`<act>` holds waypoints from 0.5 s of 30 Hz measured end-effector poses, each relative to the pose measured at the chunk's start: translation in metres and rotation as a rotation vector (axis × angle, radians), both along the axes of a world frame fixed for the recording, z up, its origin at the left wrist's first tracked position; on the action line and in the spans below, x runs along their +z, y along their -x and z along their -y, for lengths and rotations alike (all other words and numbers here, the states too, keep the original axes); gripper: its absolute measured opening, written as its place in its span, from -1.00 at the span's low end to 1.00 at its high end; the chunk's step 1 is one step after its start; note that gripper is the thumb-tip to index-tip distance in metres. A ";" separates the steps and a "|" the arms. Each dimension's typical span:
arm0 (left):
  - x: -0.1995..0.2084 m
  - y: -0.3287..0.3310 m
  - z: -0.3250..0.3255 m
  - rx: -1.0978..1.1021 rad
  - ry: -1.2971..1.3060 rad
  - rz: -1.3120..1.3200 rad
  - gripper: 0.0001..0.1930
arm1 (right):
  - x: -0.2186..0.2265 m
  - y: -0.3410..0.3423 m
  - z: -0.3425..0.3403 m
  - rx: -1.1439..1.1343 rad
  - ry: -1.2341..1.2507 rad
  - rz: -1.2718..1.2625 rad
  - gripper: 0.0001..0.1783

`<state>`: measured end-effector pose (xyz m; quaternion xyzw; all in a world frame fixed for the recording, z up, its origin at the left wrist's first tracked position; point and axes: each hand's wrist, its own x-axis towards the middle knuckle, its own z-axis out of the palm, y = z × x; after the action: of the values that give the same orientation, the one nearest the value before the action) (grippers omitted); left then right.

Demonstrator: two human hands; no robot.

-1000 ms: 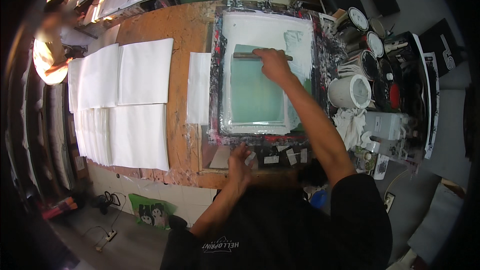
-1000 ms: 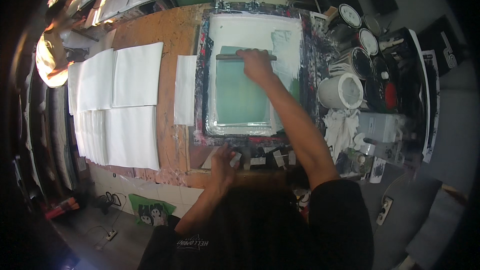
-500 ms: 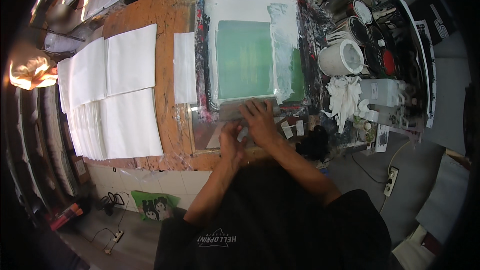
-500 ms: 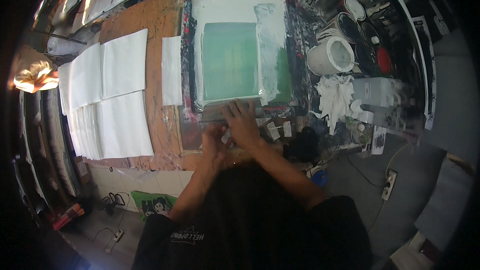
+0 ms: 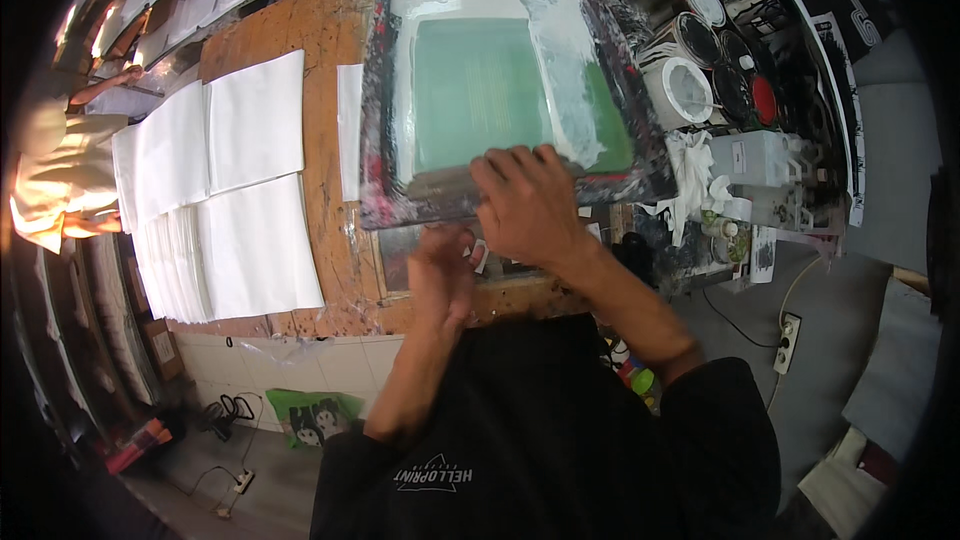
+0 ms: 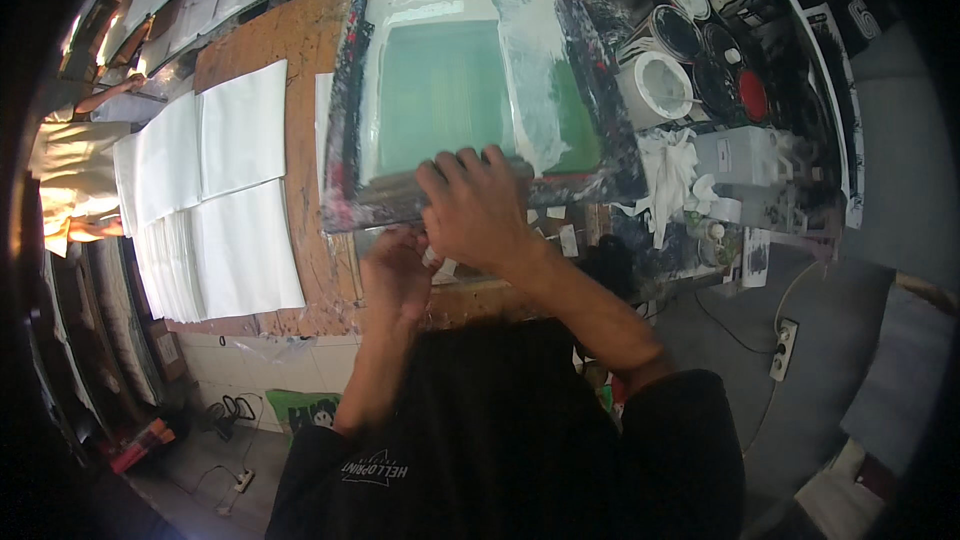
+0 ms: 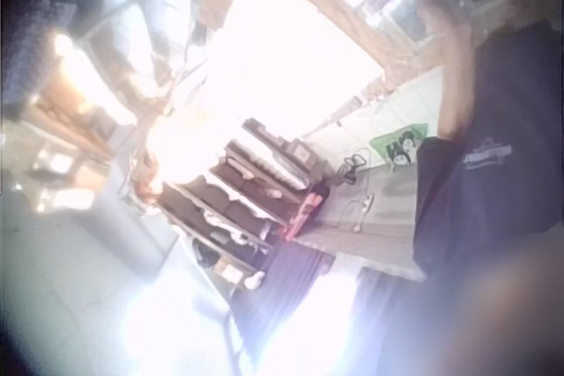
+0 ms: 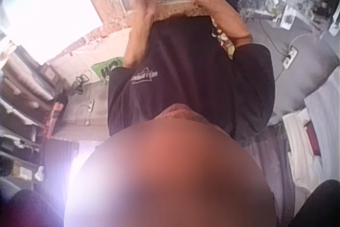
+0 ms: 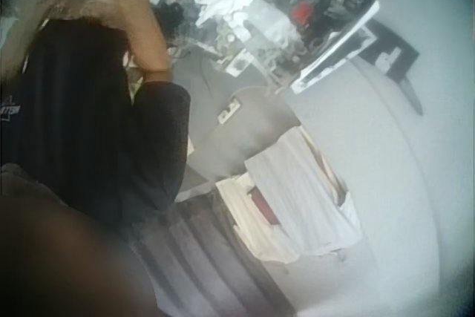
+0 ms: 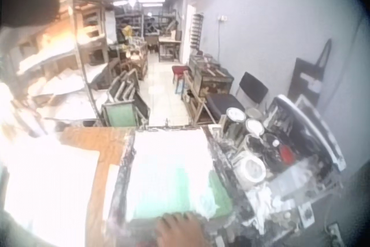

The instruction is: The person performs screen printing by placing white fabric under a screen, applying green ink with a squeegee, and peeling the printed fabric away. The process is repeated multiple times with fresh fabric pieces.

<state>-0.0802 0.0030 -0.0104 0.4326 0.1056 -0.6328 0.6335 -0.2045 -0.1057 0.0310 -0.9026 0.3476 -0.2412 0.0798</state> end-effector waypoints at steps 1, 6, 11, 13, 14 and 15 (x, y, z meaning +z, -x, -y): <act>0.020 -0.004 0.008 -0.007 0.069 0.020 -0.94 | 0.014 -0.001 0.009 -0.001 0.053 0.027 -0.75; 0.072 -0.028 0.054 -0.008 0.520 0.210 -0.82 | 0.089 -0.016 0.074 -0.016 0.344 0.102 -0.78; 0.005 -0.076 0.134 -0.072 0.135 1.243 -0.63 | 0.158 -0.030 0.134 0.033 0.309 0.077 -0.63; -0.099 -0.113 0.122 -0.127 -0.314 1.930 -0.69 | 0.196 -0.043 0.141 0.082 0.119 0.006 -0.54; -0.118 -0.106 0.127 -0.159 -0.532 2.186 -0.74 | 0.207 -0.042 0.144 0.036 0.060 -0.034 -0.50; -0.122 -0.101 0.131 -0.219 -0.471 2.237 -0.77 | 0.212 -0.047 0.144 -0.060 0.061 -0.041 -0.52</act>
<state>0.0210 -0.1279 -0.1326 0.8672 -0.4389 0.0893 0.2176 -0.1570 -0.2494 0.2425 -0.8985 0.3687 -0.2354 0.0377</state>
